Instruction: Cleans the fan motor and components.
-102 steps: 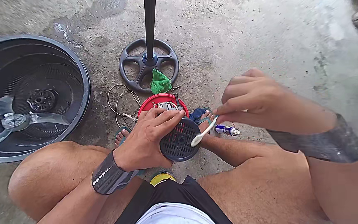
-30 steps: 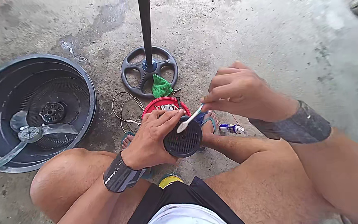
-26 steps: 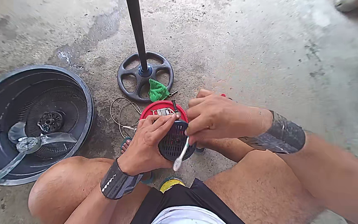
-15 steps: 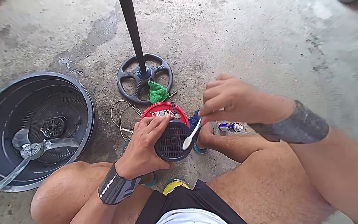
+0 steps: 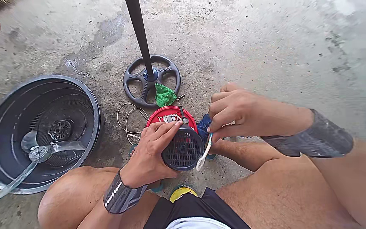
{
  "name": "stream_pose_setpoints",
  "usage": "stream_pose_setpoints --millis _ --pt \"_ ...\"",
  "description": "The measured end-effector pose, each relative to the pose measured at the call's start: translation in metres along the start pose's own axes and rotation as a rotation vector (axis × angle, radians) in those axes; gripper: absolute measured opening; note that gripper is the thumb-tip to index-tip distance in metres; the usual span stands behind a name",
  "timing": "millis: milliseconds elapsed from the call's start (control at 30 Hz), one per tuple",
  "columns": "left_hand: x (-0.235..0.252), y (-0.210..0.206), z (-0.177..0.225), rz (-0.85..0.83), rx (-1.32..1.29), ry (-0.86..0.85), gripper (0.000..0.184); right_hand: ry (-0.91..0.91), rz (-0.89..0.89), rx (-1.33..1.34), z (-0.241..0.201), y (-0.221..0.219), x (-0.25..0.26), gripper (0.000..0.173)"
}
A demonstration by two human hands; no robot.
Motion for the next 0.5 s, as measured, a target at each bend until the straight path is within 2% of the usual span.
stream_pose_setpoints --millis 33,100,167,233,300,433,500 --pt "0.0 0.0 -0.001 -0.003 -0.004 0.006 0.107 -0.018 0.009 -0.017 0.003 0.0 -0.002 0.024" --pt "0.0 0.0 -0.003 -0.009 -0.023 0.015 0.108 -0.137 0.16 -0.07 0.019 0.024 -0.01 0.023" --pt "-0.001 0.002 -0.004 -0.016 -0.05 0.005 0.109 -0.185 0.262 0.002 0.024 0.038 -0.013 0.018" --pt "-0.002 0.003 -0.005 -0.021 -0.076 0.01 0.109 -0.096 0.162 0.111 0.011 0.015 -0.004 0.018" --pt "-0.002 0.004 -0.007 -0.02 -0.07 0.024 0.112 -0.069 0.064 0.076 0.007 -0.005 0.001 0.021" --pt "-0.005 0.002 -0.01 0.0 -0.087 0.038 0.114 -0.175 0.247 0.076 0.022 0.025 -0.004 0.015" --pt "-0.006 0.002 -0.01 0.01 -0.111 0.038 0.116 -0.097 0.153 0.139 0.009 0.004 0.004 0.017"
Point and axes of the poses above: each hand's wrist, its own x-axis towards the middle knuckle, its own y-axis out of the back of the hand, z = x × y, the point moved 2 cm from there along x, towards the middle knuckle, and after that the axes turned 4 degrees about -z, right-handed, at the moved point
